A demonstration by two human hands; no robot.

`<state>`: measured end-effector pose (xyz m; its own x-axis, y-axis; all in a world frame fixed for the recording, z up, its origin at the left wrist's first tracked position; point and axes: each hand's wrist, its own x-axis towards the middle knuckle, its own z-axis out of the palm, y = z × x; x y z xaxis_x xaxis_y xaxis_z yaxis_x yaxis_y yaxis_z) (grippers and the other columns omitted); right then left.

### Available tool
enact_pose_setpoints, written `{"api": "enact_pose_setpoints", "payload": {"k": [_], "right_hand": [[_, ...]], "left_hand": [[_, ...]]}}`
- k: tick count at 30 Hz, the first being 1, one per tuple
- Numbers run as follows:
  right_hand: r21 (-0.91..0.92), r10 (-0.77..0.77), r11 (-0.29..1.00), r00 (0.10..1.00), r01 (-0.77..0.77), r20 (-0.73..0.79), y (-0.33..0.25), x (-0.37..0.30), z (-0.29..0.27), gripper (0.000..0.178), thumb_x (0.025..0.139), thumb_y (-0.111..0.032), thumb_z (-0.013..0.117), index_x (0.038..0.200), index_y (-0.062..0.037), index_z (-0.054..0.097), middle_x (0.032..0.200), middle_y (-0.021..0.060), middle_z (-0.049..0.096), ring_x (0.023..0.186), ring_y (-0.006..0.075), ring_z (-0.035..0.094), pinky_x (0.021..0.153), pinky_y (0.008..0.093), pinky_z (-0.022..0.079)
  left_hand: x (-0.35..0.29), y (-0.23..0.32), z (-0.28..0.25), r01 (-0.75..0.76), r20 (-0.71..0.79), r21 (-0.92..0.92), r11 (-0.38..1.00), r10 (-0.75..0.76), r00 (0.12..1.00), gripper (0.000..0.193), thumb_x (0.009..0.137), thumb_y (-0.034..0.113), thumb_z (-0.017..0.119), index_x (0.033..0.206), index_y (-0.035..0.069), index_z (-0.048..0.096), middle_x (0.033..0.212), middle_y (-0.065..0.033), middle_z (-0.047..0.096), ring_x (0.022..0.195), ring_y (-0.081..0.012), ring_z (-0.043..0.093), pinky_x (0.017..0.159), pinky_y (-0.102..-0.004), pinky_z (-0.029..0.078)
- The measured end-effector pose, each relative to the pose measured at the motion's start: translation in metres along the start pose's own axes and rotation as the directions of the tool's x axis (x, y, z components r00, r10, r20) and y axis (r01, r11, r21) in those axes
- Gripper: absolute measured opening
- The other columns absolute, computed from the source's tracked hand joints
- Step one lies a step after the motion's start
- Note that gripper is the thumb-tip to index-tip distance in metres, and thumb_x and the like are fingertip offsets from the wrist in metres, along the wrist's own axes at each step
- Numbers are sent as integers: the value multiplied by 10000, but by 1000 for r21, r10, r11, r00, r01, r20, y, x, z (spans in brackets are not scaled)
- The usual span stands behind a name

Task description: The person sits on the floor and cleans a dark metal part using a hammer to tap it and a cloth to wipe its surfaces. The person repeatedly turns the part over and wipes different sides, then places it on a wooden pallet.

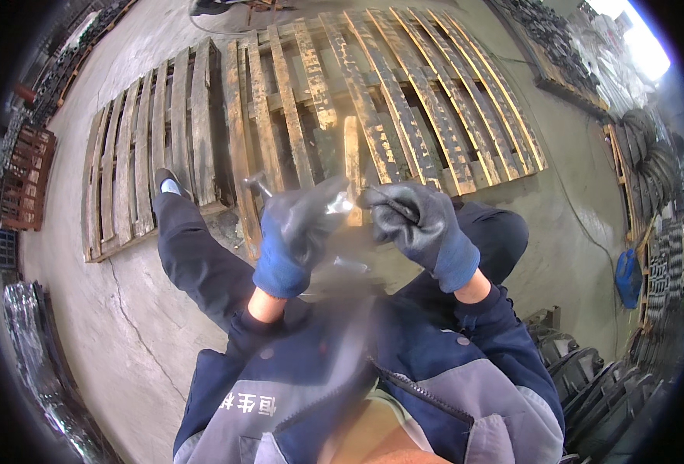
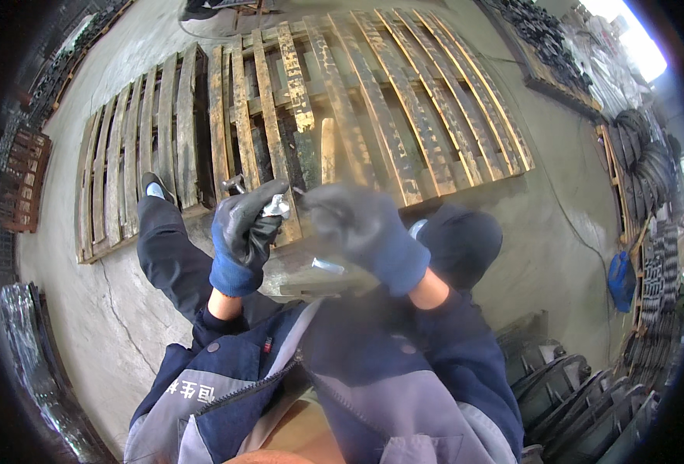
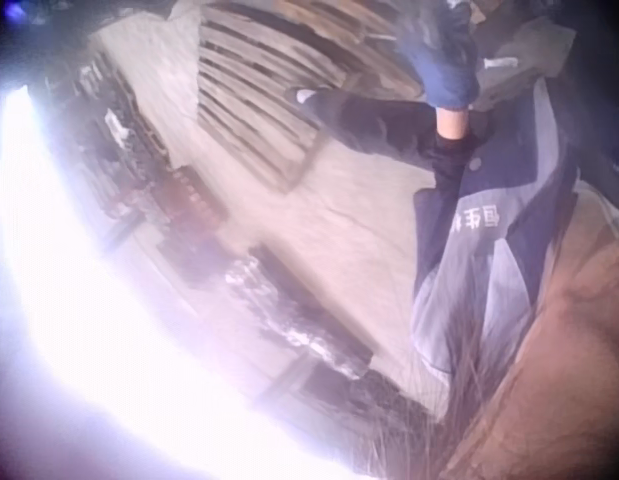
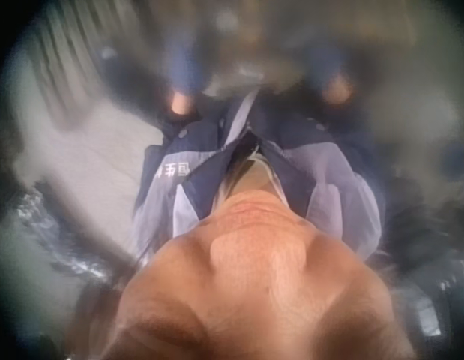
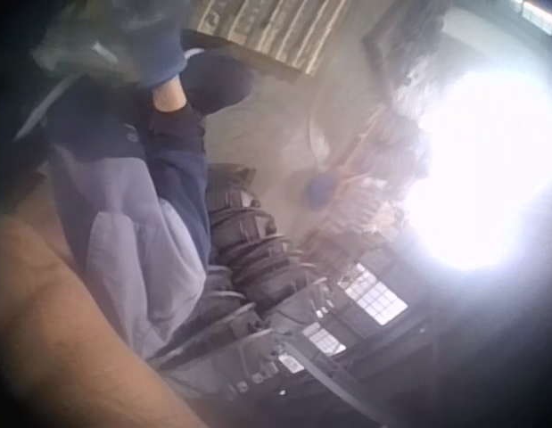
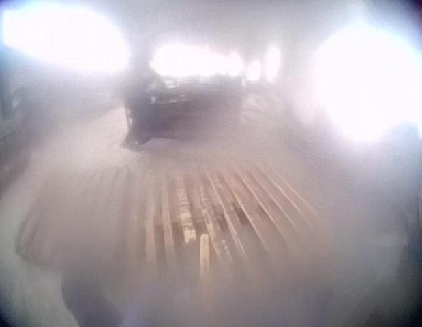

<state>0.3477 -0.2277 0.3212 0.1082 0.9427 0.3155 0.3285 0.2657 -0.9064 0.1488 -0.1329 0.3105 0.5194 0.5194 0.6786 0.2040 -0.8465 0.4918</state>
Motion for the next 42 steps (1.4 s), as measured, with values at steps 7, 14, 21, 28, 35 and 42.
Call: {"api": "enact_pose_setpoints", "payload": {"k": [7,14,21,28,35,42], "right_hand": [[-298,-160,941,987,159,23,-9,-11,-2,111,930,-61,649,1036,-29,652,824,135,689,656,206,677,620,296,531],[-326,-296,907,954,266,-46,-20,-15,7,213,763,-89,688,961,-63,613,753,108,605,675,323,621,603,416,487],[-402,-303,862,949,310,82,-33,-10,6,248,686,-83,696,902,-58,577,699,108,559,648,308,599,594,420,432],[-493,-373,794,925,355,65,-43,-19,11,326,679,-68,684,989,-55,583,702,101,554,631,313,572,611,437,412],[-371,-266,878,953,302,147,-46,-16,4,296,703,-75,676,993,-66,611,756,110,601,657,335,607,612,427,444],[-248,-49,964,977,101,206,-39,-21,-19,187,884,-108,657,1060,-46,646,788,120,657,668,324,649,593,385,494]], "left_hand": [[-14,5,7,364,153,-458,811,-332,931,255,896,34,603,1146,57,645,1195,-131,693,1078,-304,644,922,-387,496],[3,22,1,98,78,-57,994,-93,993,461,999,448,536,1169,54,703,1044,-83,730,894,-235,652,858,-361,483],[10,32,-2,-78,53,32,996,76,996,400,741,112,668,1133,48,717,852,-80,701,723,-294,640,673,-396,502],[-6,37,-7,67,121,3,998,-67,990,445,707,197,755,1146,126,740,906,-35,676,902,-273,595,818,-403,486],[-5,30,-12,77,118,-155,985,-59,991,347,785,125,671,1122,82,742,930,-72,697,885,-294,606,826,-415,489],[-2,27,-18,120,47,-102,988,-115,992,361,765,64,657,1117,64,735,950,-83,708,867,-295,616,821,-396,489]]}}
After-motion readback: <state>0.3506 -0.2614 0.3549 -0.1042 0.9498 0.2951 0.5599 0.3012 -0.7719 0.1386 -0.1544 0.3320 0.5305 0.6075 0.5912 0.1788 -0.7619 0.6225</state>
